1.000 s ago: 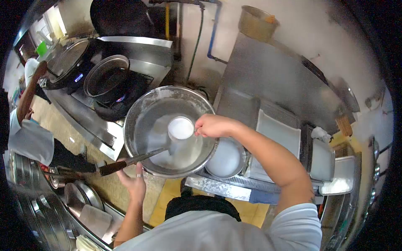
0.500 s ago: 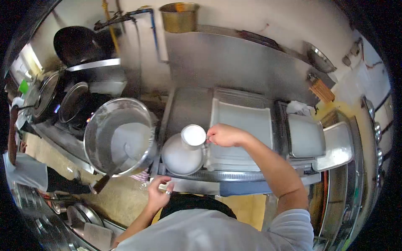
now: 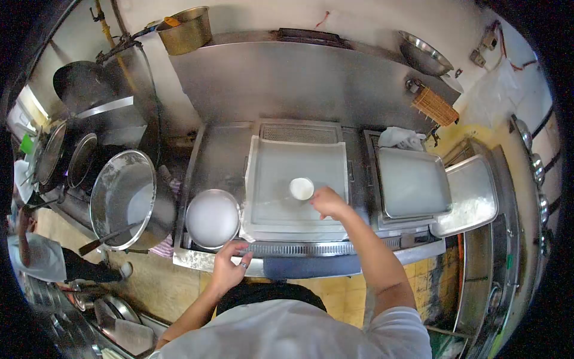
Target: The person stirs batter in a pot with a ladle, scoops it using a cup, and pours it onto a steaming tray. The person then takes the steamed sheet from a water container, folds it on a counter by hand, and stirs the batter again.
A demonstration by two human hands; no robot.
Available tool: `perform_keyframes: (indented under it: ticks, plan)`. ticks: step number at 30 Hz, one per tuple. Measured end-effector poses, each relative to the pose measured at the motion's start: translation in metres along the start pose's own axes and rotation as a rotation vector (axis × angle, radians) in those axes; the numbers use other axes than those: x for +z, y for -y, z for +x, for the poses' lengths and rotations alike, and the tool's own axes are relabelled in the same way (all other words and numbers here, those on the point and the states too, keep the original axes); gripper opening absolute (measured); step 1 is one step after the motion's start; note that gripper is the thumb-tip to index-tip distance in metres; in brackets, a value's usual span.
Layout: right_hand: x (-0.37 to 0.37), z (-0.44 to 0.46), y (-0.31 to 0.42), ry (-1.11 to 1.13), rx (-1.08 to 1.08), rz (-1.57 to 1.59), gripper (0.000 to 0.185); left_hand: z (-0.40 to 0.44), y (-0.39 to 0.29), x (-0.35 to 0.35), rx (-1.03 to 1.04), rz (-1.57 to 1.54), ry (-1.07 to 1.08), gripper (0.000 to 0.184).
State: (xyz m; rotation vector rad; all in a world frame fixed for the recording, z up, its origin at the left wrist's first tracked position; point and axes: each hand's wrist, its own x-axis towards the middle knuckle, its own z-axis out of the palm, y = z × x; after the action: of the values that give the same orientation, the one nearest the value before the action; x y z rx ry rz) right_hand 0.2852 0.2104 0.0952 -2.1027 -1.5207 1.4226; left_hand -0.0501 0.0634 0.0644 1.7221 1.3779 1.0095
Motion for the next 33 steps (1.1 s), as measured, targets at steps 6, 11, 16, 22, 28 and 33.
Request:
perform_keyframes:
  ticks: [6,11,16,22,28,33]
  plan:
    - [0.003,0.052,-0.066,-0.164,-0.048,0.296,0.018,0.004,-0.011,0.011,-0.065,-0.002,0.023,0.022]
    - [0.015,0.085,-0.097,-0.274,-0.065,0.323,0.017,0.012,-0.006,0.014,-0.09,-0.02,0.052,0.021]
    - [0.025,0.097,-0.111,-0.328,-0.021,0.248,0.016,0.019,-0.008,0.011,-0.105,-0.049,0.066,0.022]
    - [0.036,0.08,-0.113,-0.35,0.033,0.36,0.017,0.02,0.01,0.001,-0.066,-0.094,0.066,0.019]
    - [0.049,0.058,-0.114,-0.411,-0.026,0.27,0.018,0.021,0.032,-0.015,-0.068,-0.135,0.051,0.018]
    - [0.063,0.085,-0.169,-0.591,-0.097,0.015,0.01,0.026,0.048,-0.024,-0.086,-0.168,0.093,0.017]
